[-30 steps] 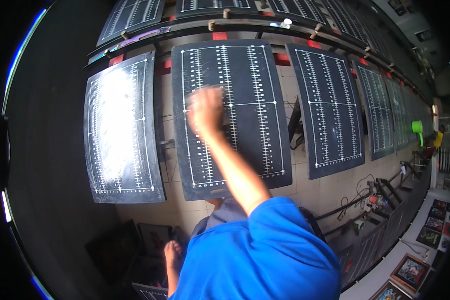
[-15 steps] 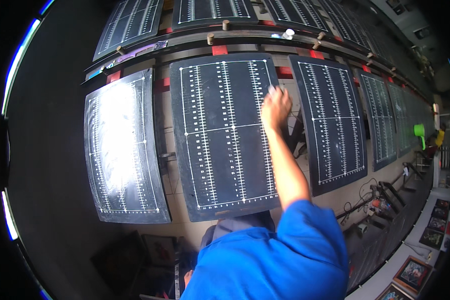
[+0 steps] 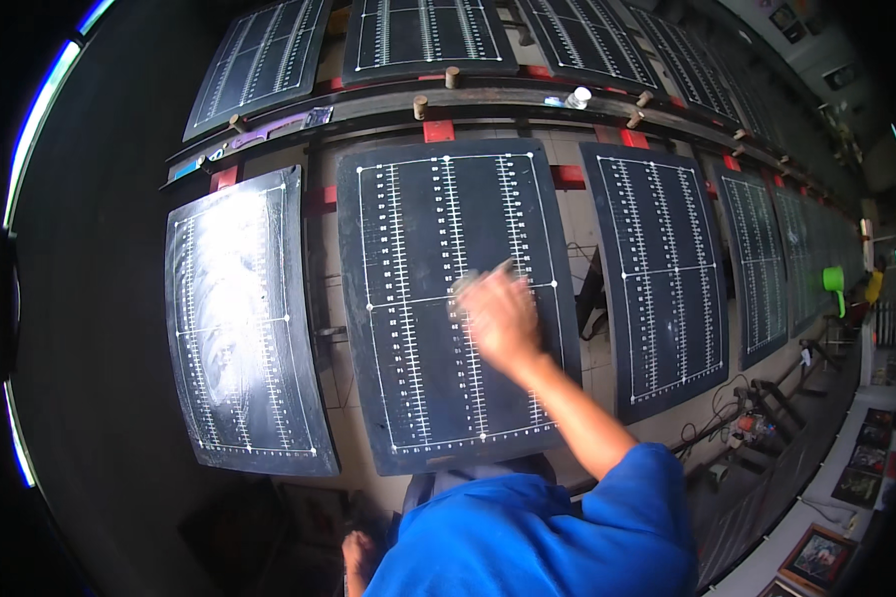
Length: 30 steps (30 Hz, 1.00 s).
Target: The person wipes the surface of several large, dark, grid-marked screens using a cloth. They dip the cloth into a green bucket of water to wet it and then wipe the screens in broad strokes. The person moves between different tables to clean multiple screens.
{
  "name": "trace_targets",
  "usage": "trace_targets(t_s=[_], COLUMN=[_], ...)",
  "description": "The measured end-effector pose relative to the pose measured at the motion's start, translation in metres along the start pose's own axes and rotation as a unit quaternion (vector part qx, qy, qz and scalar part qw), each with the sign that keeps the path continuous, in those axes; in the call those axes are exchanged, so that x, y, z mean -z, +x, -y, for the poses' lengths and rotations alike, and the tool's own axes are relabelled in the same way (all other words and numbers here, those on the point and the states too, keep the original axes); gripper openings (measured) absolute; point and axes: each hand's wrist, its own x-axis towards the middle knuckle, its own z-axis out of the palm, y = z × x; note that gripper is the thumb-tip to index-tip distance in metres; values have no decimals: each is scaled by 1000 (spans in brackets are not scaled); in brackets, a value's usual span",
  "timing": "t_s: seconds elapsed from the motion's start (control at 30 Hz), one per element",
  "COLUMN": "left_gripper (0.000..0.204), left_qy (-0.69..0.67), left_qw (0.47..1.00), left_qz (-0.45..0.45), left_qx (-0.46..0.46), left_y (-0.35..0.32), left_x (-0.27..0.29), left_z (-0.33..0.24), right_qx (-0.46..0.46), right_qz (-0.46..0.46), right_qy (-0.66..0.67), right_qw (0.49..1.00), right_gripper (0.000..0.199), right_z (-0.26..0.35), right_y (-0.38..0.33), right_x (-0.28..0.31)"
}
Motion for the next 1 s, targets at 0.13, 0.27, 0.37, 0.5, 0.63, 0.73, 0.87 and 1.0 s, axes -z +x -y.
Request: trace_targets(t_s=[0.13,0.27,0.37,0.5,0.63,0.73,0.87,1.0], left_gripper=[33,31,31,31,27,27,26,24], left_qy=[118,79,93,249,-68,-76,-59,-72], left_qw=[983,981,982,968,993,994,996,995], left_qz=[16,-43,-48,14,-65,-50,-25,3], left_qx=[139,174,156,-18,65,65,65,74], left_y=[-50,-64,-84,-65,-23,-9,2,-2], left_x=[16,-3,-17,-33,-14,-25,-40,-49], left_z=[73,110,121,31,32,17,8,26], right_qx=[-156,-347,-152,-3,102,202,267,316], right_qz=[-196,-300,-266,-247,-73,-27,142,119], right_qy=[-142,-240,-69,50,110,150,177,179], right_qw=[958,856,949,968,986,967,937,924], right_gripper=[40,32,15,29,30,34,41,34], right_z=[-171,-198,-64,43,70,120,204,190], right_y=[84,188,246,277,222,84,-124,-102], right_x=[-31,-70,-126,-196,-181,-150,-60,-66])
